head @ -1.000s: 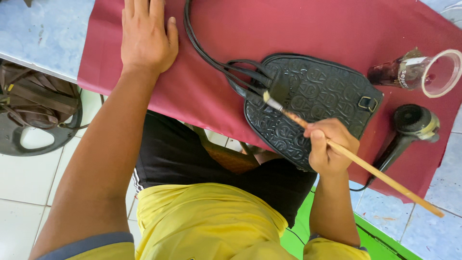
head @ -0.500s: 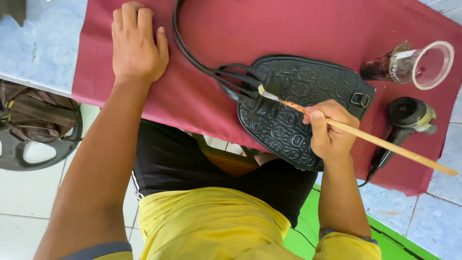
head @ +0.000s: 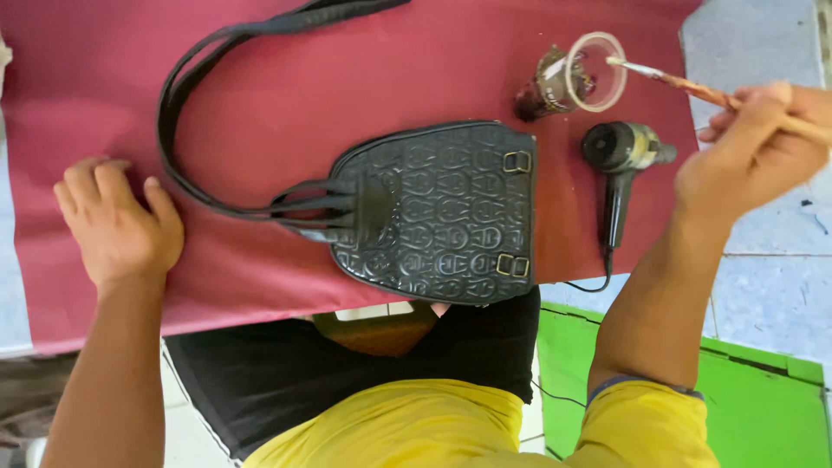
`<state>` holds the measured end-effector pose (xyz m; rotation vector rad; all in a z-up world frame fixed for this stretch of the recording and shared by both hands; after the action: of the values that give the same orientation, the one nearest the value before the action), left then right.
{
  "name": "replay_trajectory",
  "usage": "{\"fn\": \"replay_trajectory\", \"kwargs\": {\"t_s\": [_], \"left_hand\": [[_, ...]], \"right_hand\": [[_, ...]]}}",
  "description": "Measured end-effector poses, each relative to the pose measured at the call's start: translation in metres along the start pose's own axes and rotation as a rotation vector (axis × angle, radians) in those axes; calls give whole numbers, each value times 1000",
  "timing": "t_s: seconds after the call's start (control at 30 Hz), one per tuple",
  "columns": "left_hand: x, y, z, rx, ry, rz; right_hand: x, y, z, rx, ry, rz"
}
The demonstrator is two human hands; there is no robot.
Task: The person applies a clear liquid to a black handbag using a paintbrush, then uses a hairdryer to dry the surface. The handbag remains on a red mat throughout the process.
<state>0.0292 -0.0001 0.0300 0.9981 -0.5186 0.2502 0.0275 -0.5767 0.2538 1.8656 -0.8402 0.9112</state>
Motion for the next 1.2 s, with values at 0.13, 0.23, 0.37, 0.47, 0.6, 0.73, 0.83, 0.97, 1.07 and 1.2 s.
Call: {"fn": "replay_trajectory", "kwargs": {"t_s": [0.13, 0.23, 0.37, 0.47, 0.6, 0.73, 0.83, 0.97, 1.07, 1.2], "left_hand": [[-5, -5, -5, 13, -22, 1], [-8, -11, -10, 40, -23, 13], [-10, -14, -16, 78, -1, 13], [-10, -15, -17, 76, 4, 15], [-11, -17, -20, 78, 21, 10], [-12, -18, -22, 82, 38, -9], [-12, -19, -23, 94, 33, 1], [-12, -19, -24, 102, 31, 16], [-12, -19, -24, 100, 39, 13], [-12, -19, -24, 90, 29, 16]], "right_hand": [[-5, -28, 34, -101, -86, -198], [-17, -56, 45, -255, 18, -338], [-36, -82, 64, -283, -25, -408], [-41, -80, 64, -250, -29, -363], [-34, -60, 55, -173, -26, -247], [-42, -66, 61, -174, -34, -280], [-50, -77, 64, -251, 6, -347], [-49, -74, 66, -206, -39, -299], [-50, -70, 68, -209, -51, -247], [-51, -79, 61, -244, -70, -379]]}}
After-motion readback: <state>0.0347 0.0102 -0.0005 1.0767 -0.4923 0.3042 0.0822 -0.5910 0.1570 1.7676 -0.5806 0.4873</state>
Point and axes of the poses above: each hand's wrist, its own x-axis towards the middle knuckle, its own y-axis out of the back of the hand, z = x × y, the point moved 4 cm from there along x, towards the middle knuckle, and after that the axes turned 11 degrees about -x, right-handed, at the moved point
